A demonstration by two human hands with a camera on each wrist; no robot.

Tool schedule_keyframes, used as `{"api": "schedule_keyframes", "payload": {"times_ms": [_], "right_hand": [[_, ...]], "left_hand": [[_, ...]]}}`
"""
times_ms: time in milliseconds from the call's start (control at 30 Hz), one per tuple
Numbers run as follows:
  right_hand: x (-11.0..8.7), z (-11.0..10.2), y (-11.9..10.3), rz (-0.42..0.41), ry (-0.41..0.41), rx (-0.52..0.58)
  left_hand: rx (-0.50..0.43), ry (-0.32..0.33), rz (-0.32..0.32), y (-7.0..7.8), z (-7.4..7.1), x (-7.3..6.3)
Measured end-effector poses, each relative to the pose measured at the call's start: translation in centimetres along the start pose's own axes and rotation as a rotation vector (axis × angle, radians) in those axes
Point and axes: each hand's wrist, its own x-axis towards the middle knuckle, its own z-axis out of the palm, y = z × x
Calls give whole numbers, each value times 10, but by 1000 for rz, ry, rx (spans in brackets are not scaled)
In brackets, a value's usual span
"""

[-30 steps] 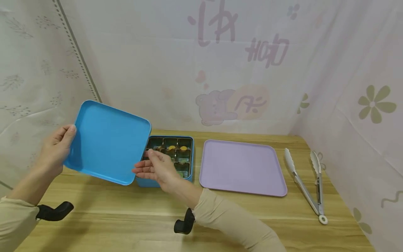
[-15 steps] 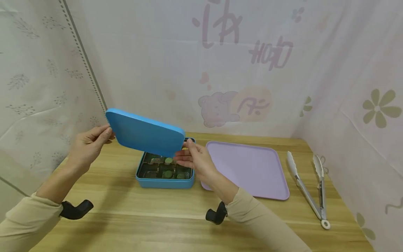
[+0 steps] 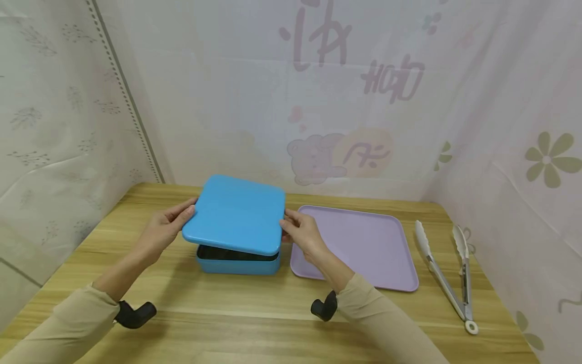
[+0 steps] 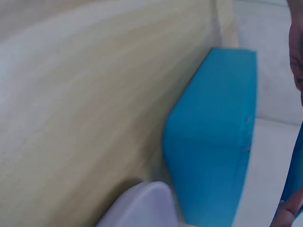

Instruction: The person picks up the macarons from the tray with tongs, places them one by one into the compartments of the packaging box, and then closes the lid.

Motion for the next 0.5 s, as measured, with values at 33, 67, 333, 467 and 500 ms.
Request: {"api": "schedule_keyframes", "payload": {"times_ms": [33,67,333,467,500], "right_hand": [[2,0,3,-2,14,-20],[3,-1,5,-7,26,-42],[13,5,21,-59,61,-195],[14,9,24,-82,58,-245],[14,10,24,-84,59,-257]], "left_hand": [[-4,-11,-17,-4,3,0],[-10,-20,-30,-8,6,1],[11,4,-61,-29,19,0],[20,25,-56,-35,23,1],[28,32,-59,-36,23,1]]}}
